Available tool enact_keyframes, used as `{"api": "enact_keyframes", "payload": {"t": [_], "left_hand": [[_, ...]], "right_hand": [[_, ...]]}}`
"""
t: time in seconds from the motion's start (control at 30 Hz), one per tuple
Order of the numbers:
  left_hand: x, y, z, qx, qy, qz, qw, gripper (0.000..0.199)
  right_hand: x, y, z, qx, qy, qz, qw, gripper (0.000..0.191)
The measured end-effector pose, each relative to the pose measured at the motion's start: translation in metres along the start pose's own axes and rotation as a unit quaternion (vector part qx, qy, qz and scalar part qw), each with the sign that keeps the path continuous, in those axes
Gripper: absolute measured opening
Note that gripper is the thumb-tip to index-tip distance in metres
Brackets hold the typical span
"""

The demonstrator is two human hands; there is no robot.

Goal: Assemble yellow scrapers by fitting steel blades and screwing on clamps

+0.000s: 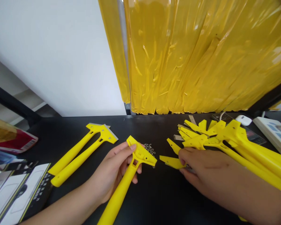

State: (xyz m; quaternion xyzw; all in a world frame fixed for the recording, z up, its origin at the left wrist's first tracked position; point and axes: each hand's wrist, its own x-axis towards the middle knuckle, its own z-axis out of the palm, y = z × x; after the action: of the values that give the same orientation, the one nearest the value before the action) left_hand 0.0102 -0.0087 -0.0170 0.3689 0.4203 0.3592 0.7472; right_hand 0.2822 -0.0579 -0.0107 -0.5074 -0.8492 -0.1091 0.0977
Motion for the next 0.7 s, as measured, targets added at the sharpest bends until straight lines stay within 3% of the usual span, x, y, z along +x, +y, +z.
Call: {"api": "enact_keyframes", "payload": {"t": [0.13,0.23,0.4,0.53,0.7], "left_hand": [[0.000,0.000,0.000,0.002,0.003,-0.007,1.000,0.028],[0.000,0.001,-0.001,0.005,0.001,-0.007,1.000,0.027],[0.000,0.000,-0.001,0.018,-0.012,-0.007,1.000,0.030],[0.000,0.000,-0.001,0.020,-0.013,-0.011,1.000,0.031],[0.000,0.000,-0.002,0.023,-0.017,-0.007,1.000,0.031]], "right_hand": [[0.001,-0.002,0.003,-0.002,-0.011,0.018,1.000,0.040],[0.004,-0.003,0.005,0.050,-0.066,0.039,0.996,0.023],[0.007,-0.003,0.006,0.075,-0.069,0.057,0.993,0.034],[0.010,0.000,0.006,0.121,-0.139,0.087,0.979,0.015],[0.018,0.005,0.007,0.136,-0.137,0.112,0.975,0.004]]}}
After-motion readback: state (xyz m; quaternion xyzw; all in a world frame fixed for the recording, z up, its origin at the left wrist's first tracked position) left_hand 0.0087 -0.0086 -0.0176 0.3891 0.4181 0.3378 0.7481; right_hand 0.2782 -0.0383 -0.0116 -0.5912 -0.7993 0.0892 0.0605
